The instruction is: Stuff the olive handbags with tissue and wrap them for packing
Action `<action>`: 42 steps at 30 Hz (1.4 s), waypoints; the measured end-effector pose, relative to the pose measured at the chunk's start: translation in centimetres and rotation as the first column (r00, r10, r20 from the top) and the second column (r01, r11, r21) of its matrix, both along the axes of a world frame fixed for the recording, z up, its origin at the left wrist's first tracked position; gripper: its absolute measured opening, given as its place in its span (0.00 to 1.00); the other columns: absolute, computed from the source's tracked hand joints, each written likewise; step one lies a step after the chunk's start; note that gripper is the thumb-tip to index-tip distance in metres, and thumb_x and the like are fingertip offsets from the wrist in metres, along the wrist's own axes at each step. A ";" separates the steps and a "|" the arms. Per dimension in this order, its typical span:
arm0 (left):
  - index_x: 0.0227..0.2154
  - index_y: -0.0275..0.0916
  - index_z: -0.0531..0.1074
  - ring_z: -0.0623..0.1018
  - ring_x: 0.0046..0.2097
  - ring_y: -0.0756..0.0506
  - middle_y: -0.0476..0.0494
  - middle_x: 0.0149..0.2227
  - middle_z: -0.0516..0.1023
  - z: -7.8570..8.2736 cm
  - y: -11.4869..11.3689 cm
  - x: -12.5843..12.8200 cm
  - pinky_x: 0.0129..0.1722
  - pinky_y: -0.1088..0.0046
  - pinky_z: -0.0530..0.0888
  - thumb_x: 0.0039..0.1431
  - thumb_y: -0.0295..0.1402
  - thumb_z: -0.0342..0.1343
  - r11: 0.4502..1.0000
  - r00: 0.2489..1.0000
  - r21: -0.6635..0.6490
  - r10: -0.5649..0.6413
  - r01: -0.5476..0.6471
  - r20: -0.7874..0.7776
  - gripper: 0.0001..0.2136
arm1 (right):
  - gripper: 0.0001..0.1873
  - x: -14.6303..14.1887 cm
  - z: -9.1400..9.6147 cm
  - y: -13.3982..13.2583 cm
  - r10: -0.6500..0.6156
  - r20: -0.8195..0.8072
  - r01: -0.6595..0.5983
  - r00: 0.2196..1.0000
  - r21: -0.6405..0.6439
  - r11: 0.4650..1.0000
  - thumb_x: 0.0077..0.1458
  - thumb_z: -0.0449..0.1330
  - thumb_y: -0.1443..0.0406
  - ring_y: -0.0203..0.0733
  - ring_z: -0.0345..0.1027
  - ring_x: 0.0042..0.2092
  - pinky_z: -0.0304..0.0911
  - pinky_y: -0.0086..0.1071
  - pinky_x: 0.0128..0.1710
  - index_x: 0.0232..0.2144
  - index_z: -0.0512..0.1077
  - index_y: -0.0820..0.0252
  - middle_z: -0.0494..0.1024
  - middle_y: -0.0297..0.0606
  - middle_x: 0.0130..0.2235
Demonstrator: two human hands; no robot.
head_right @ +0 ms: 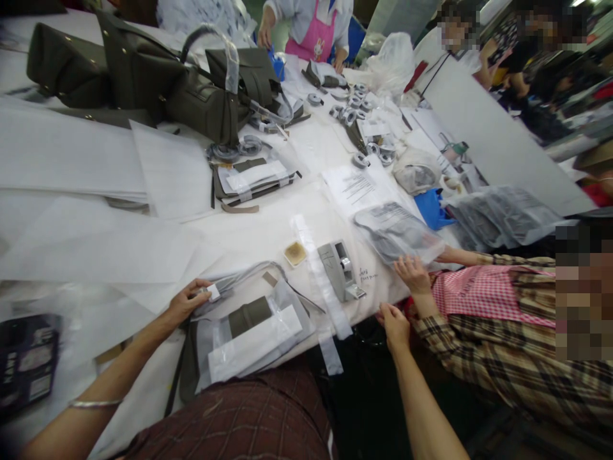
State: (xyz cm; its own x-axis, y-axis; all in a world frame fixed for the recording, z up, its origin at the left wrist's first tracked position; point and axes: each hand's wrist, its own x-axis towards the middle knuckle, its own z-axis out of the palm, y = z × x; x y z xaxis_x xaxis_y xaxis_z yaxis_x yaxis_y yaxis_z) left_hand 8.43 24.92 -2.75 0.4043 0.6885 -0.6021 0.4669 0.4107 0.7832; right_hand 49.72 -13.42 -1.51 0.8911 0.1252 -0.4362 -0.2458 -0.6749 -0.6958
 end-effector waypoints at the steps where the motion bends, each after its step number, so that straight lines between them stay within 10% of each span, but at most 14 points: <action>1: 0.29 0.40 0.69 0.70 0.24 0.48 0.52 0.21 0.72 0.0 0.0 0.0 0.27 0.74 0.65 0.30 0.53 0.62 1.000 1.000 0.007 0.004 -0.004 -0.007 0.25 | 0.37 0.6 0.6 0.8 0.048 -0.013 -0.048 0.999 0.018 0.999 0.38 0.63 0.40 0.56 0.73 0.48 0.71 0.40 0.42 0.44 0.73 0.59 0.80 0.47 0.43; 7: 0.30 0.39 0.70 0.71 0.24 0.48 0.51 0.22 0.73 0.2 -0.1 0.0 0.26 0.74 0.65 0.32 0.52 0.62 0.999 1.000 0.033 -0.006 0.006 0.003 0.25 | 0.27 2.2 2.8 5.8 0.345 -0.196 -0.343 0.918 0.044 0.938 0.37 0.70 0.48 0.53 0.72 0.49 0.67 0.39 0.46 0.38 0.80 0.56 0.81 0.42 0.44; 18: 0.30 0.39 0.70 0.72 0.26 0.47 0.51 0.22 0.74 0.8 -0.3 0.2 0.28 0.73 0.66 0.33 0.52 0.61 0.997 0.999 0.071 -0.037 0.039 -0.039 0.24 | 0.24 3.3 4.5 8.5 0.520 -0.273 -0.531 0.809 0.039 0.847 0.28 0.74 0.52 0.44 0.71 0.37 0.64 0.38 0.46 0.30 0.80 0.59 0.80 0.36 0.31; 35: 0.31 0.38 0.72 0.73 0.28 0.46 0.50 0.25 0.75 0.5 -0.2 0.3 0.30 0.73 0.67 0.32 0.51 0.62 0.996 0.998 0.079 -0.038 0.041 -0.046 0.24 | 0.26 1.2 5.3 6.6 0.409 -0.107 -0.378 0.906 0.228 0.897 0.37 0.71 0.44 0.49 0.68 0.52 0.57 0.36 0.56 0.29 0.77 0.58 0.80 0.41 0.44; 42: 0.32 0.38 0.72 0.73 0.28 0.46 0.50 0.25 0.75 0.5 -0.2 0.4 0.31 0.72 0.68 0.33 0.51 0.62 0.997 0.998 0.064 -0.040 0.044 -0.055 0.25 | 0.26 -0.4 6.4 4.6 0.310 -0.128 -0.281 0.942 0.204 0.938 0.38 0.71 0.45 0.37 0.67 0.28 0.64 0.29 0.30 0.29 0.75 0.60 0.77 0.35 0.28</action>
